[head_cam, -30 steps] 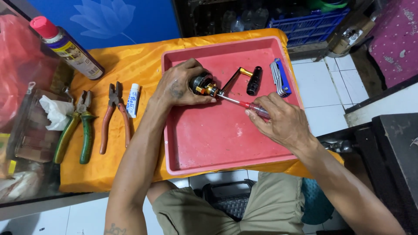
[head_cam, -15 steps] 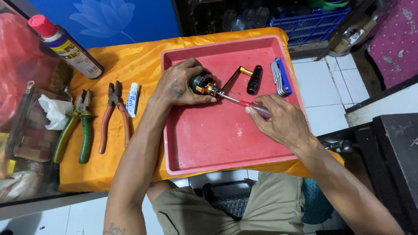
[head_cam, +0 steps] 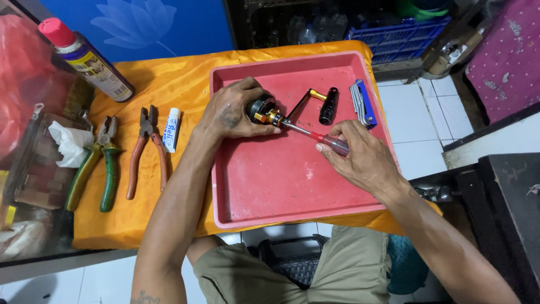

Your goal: Disassembling and reassembling a fishing reel using a screwdriver and pliers on a parts tray.

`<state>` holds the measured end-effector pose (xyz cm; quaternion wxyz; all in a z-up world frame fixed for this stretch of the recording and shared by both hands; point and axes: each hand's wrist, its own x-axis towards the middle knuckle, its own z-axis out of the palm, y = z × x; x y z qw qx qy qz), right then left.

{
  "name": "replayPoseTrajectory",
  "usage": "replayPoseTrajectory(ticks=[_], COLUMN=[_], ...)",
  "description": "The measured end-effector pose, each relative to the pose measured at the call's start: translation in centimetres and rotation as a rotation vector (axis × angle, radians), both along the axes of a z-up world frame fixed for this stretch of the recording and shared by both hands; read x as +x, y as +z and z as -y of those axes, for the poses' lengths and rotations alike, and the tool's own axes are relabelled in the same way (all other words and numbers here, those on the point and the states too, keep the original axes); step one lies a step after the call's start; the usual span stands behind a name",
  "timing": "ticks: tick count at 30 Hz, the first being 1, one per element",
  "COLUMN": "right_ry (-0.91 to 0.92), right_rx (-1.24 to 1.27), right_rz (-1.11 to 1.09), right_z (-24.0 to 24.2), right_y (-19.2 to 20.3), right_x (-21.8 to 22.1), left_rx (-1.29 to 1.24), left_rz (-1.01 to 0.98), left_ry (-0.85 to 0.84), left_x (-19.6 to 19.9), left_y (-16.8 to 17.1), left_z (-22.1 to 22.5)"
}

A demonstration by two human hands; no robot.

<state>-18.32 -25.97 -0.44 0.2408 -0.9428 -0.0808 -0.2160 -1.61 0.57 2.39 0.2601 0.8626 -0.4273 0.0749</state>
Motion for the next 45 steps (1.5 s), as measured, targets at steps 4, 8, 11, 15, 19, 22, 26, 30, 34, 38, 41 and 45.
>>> replayPoseTrajectory(ticks=[4,8,11,15,19,22,26,30,34,38,41,45], right_ry=[-0.057,0.005,-0.005,-0.014,-0.027,-0.022,-0.022,-0.074,-0.111,-0.071,-0.068,-0.093], right_rx=[-0.040,-0.109,-0.077,-0.128,-0.154,-0.076,-0.186,-0.143,-0.162,-0.207,-0.151,-0.242], right_rz=[-0.153,0.013,-0.021,-0.002,0.011,-0.036,0.005,-0.103,-0.183,-0.116,-0.185,-0.264], right_z=[0.3,0.5,0.2,0.4,0.0,-0.1,0.8,0.0,0.4,0.3,-0.3,0.4], right_y=[-0.1,1.3,1.2,0.7,1.5,1.2,0.5,2.6,1.9,2.8,3.9,3.0], right_x=[0.3,0.4,0.4,0.4,0.2,0.5,0.6,0.1,0.5,0.0,-0.2,0.4], left_rx=[0.026,0.013,0.009,0.005,0.003,0.010,0.027,0.023,0.018,0.002,0.002,0.005], left_rz=[-0.022,-0.008,-0.003,0.005,-0.018,0.008,-0.002,0.006,-0.024,0.017,0.038,0.032], left_ry=[0.026,0.011,0.002,-0.002,-0.004,0.003,0.004,0.003,-0.001,-0.010,-0.001,0.008], left_x=[0.1,0.1,0.0,0.3,0.1,0.2,0.0,0.2,-0.3,-0.1,0.0,0.2], left_y=[-0.1,0.0,0.0,-0.1,0.1,0.0,0.2,-0.1,0.6,-0.1,-0.5,-0.6], left_z=[0.1,0.2,0.0,-0.1,-0.1,-0.2,-0.1,-0.1,-0.2,-0.4,-0.4,-0.4])
